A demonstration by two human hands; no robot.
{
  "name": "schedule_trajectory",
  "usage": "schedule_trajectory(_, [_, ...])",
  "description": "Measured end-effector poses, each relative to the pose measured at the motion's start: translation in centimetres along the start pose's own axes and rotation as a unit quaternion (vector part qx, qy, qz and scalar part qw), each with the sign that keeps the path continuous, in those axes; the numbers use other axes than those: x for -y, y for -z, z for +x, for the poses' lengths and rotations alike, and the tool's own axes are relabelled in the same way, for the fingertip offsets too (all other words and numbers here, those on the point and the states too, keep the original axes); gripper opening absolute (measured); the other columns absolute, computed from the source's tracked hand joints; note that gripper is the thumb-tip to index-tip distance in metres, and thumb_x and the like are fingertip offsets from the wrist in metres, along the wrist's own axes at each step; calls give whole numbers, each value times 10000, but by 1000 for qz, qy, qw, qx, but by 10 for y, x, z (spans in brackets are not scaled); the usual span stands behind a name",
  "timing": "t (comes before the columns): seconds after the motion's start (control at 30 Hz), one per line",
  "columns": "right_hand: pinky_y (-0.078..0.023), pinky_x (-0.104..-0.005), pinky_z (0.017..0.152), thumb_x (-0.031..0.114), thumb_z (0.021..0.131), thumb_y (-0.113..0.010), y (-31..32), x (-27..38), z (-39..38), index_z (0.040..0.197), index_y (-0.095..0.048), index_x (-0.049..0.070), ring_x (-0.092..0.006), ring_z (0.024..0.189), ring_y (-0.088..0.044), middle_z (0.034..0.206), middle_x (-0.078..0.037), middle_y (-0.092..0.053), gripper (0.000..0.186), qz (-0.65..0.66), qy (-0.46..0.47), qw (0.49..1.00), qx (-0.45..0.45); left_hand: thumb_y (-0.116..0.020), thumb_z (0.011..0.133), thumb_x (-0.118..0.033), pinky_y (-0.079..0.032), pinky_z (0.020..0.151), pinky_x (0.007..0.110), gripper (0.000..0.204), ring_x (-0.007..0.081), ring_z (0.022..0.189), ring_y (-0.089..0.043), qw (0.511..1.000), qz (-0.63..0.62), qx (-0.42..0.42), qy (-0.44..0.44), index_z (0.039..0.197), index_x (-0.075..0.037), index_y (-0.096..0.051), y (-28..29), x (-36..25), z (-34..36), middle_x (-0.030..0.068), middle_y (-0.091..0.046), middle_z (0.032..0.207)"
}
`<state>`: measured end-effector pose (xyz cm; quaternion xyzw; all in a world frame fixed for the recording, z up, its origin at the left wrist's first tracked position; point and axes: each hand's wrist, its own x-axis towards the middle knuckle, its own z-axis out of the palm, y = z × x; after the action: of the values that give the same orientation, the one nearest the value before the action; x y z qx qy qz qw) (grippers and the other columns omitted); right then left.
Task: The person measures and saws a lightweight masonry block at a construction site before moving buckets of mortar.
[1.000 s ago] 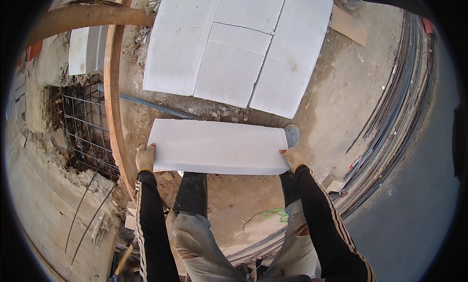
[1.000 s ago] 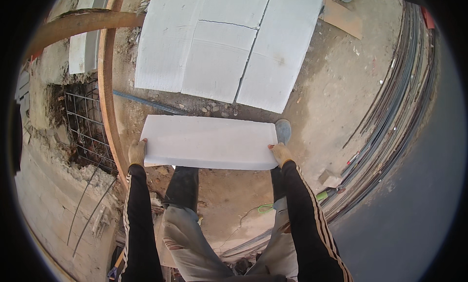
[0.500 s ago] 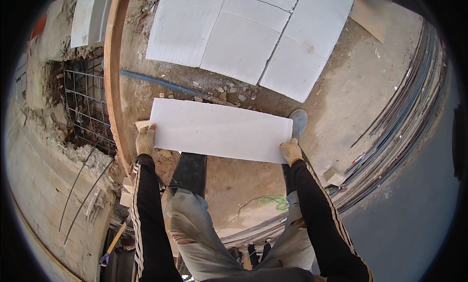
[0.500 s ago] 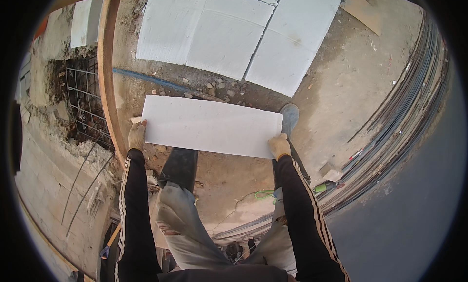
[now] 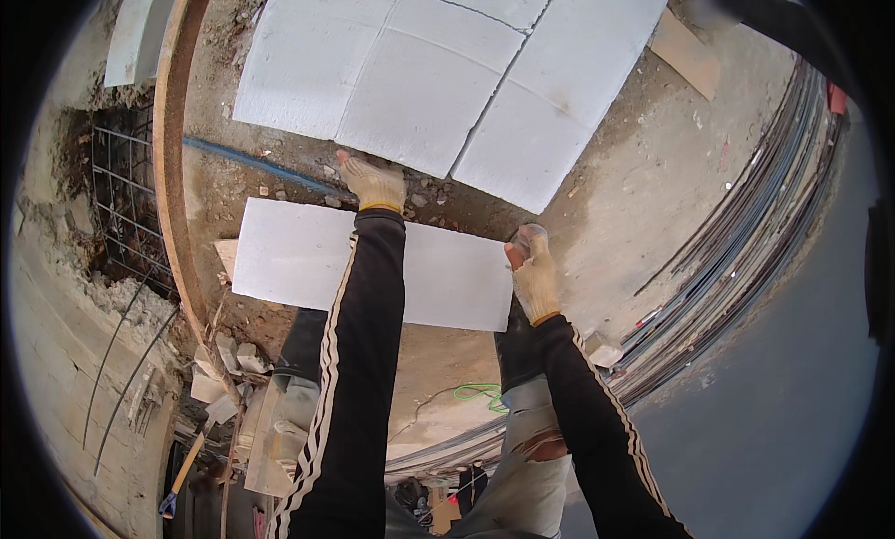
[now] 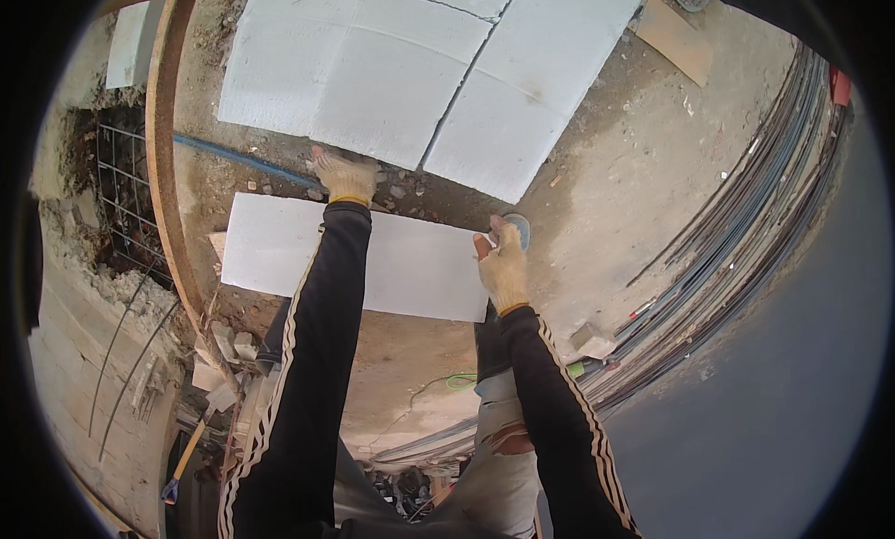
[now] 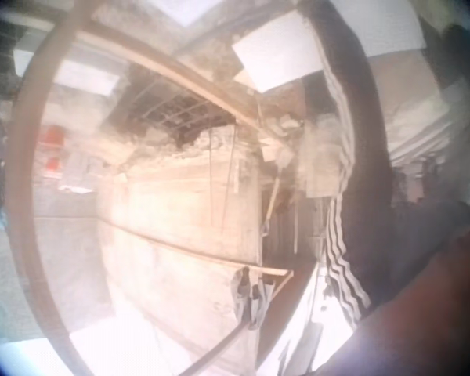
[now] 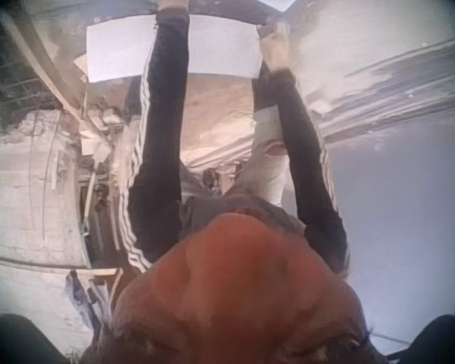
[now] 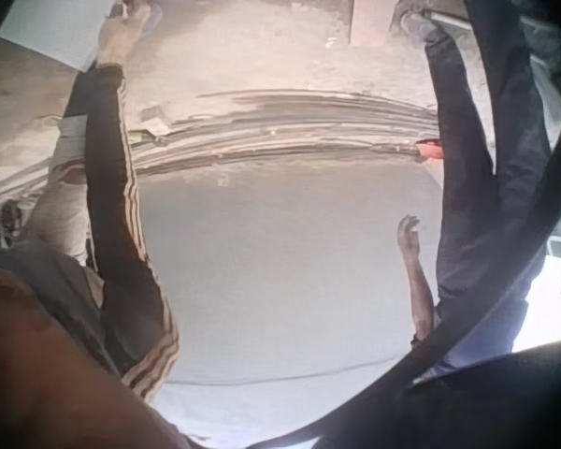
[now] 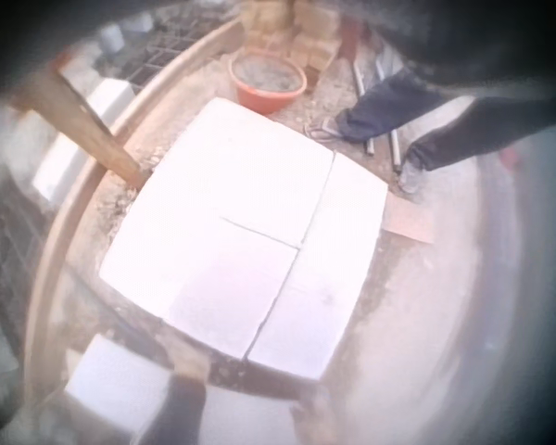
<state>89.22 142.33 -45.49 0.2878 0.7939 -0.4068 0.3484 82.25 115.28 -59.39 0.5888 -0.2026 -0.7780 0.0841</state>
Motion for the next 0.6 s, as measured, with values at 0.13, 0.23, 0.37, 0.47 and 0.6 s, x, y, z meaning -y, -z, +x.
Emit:
schedule_trajectory(0.13, [-509,-359,948,186,978,-662,45,-22,3,1353,-532,0,-263,1157,-616,1312,-170,-602,438,-5,34,999,29,-335,997,-605,-183,1222,493,732,297,1494,-257,927,-318,111,166,1572,-155,-291,26,12,34,96,-260,1638])
schedule_trajectory(0.23, [-501,-349,945,205,989,-652,83,-74,-16,1367,-526,5,-240,1132,-606,1297,-156,-608,446,21,-31,999,19,-370,977,-639,-202,1213,510,773,324,1476,-278,985,-123,94,74,1572,-152,-292,-3,30,28,111,-277,1625])
schedule_trajectory(0.37, [-511,-336,891,157,990,-642,119,-133,-67,1328,-543,-7,-233,1088,-625,1268,-166,-628,388,40,-126,991,6,-417,950,-683,-226,1201,534,831,360,1451,-305,991,-51,123,29,1573,-148,-294,-2,11,8,130,-300,1607])
schedule_trajectory(0.47, [-510,-338,831,112,979,-649,153,-200,-124,1270,-569,-20,-222,982,-639,1199,-177,-664,329,60,-146,986,-60,-453,929,-717,-244,1192,552,876,387,1433,-326,988,-25,155,5,1573,-144,-295,-30,9,-25,145,-317,1594])
schedule_trajectory(0.6, [-501,-283,834,38,960,-631,174,-227,-201,1190,-600,-16,-177,964,-628,1110,-121,-663,239,61,-265,961,-45,-483,863,-814,-260,1190,550,1001,380,1432,-321,995,-18,78,-51,1579,-146,-278,-47,4,-72,154,-280,1604])
